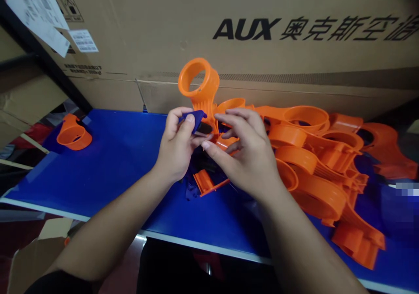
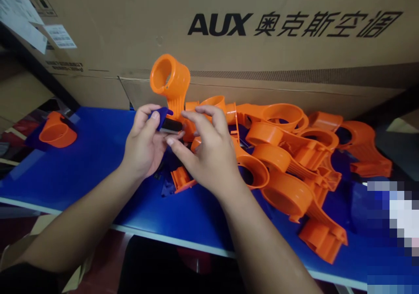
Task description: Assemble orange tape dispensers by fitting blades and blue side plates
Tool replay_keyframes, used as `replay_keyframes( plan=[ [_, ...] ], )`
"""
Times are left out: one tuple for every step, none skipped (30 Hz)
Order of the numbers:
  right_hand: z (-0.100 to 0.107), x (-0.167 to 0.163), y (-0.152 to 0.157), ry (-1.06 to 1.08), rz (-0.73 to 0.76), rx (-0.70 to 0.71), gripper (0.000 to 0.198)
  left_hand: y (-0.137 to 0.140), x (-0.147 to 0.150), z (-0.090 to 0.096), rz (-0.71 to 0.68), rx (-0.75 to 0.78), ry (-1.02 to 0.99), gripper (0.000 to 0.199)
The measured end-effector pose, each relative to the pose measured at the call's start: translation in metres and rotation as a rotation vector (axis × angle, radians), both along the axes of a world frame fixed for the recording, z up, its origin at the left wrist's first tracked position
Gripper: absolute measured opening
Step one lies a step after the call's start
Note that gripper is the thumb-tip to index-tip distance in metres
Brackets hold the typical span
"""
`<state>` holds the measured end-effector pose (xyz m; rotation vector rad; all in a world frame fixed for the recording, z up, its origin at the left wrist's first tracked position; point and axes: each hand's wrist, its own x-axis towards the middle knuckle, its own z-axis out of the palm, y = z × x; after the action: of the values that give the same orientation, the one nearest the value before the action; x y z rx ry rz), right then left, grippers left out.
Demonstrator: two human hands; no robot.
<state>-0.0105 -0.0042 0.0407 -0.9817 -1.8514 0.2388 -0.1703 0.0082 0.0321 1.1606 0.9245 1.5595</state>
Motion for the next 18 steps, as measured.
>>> replay_keyframes(
  plan=[
    [0.002,-0.001,0.001,-0.039,0.000,-0.006,0.053,-0.001,0.000,0.001,-0.032,-0.021,-0.059,0.016],
    [0.003,-0.003,0.001,-0.076,-0.002,-0.011,0.054,-0.001,0.000,0.003,-0.066,-0.034,-0.121,0.017],
    [0.004,-0.005,0.002,-0.113,-0.009,-0.013,0.055,-0.002,0.000,0.004,-0.099,-0.044,-0.185,0.019],
    [0.005,-0.007,0.003,-0.152,-0.018,-0.016,0.056,-0.002,0.000,0.005,-0.128,-0.055,-0.244,0.021],
    [0.006,-0.009,0.004,-0.194,-0.029,-0.020,0.057,-0.003,0.000,0.005,-0.151,-0.069,-0.295,0.023],
    [0.006,-0.012,0.005,-0.233,-0.039,-0.024,0.056,-0.003,0.000,0.005,-0.163,-0.082,-0.335,0.024],
    [0.007,-0.013,0.008,-0.263,-0.045,-0.028,0.053,-0.002,0.001,0.004,-0.168,-0.089,-0.366,0.024],
    [0.007,-0.015,0.010,-0.284,-0.045,-0.034,0.050,-0.002,0.001,0.003,-0.169,-0.088,-0.386,0.023],
    [0.008,-0.016,0.013,-0.299,-0.040,-0.039,0.045,-0.001,0.001,0.001,-0.170,-0.082,-0.395,0.022],
    [0.008,-0.017,0.016,-0.310,-0.029,-0.044,0.041,0.000,0.001,0.000,-0.174,-0.074,-0.389,0.021],
    [0.009,-0.017,0.019,-0.317,-0.014,-0.045,0.038,0.002,0.001,-0.002,-0.179,-0.066,-0.368,0.021],
    [0.009,-0.017,0.022,-0.323,0.003,-0.043,0.036,0.003,-0.001,-0.003,-0.184,-0.060,-0.330,0.022],
    [0.010,-0.017,0.024,-0.330,0.015,-0.040,0.034,0.005,-0.003,-0.004,-0.180,-0.055,-0.272,0.023],
    [0.010,-0.017,0.026,-0.334,0.017,-0.033,0.033,0.006,-0.006,-0.005,-0.165,-0.048,-0.192,0.025],
    [0.010,-0.016,0.028,-0.333,0.009,-0.027,0.033,0.008,-0.009,-0.005,-0.139,-0.035,-0.094,0.027],
    [0.009,-0.015,0.028,-0.332,-0.006,-0.025,0.032,0.010,-0.014,-0.004,-0.104,-0.013,0.015,0.029],
    [0.008,-0.015,0.029,-0.331,-0.024,-0.029,0.033,0.012,-0.018,-0.003,-0.066,0.020,0.128,0.030],
    [0.008,-0.015,0.028,-0.330,-0.041,-0.036,0.033,0.013,-0.023,-0.002,-0.029,0.064,0.237,0.031]
  ],
)
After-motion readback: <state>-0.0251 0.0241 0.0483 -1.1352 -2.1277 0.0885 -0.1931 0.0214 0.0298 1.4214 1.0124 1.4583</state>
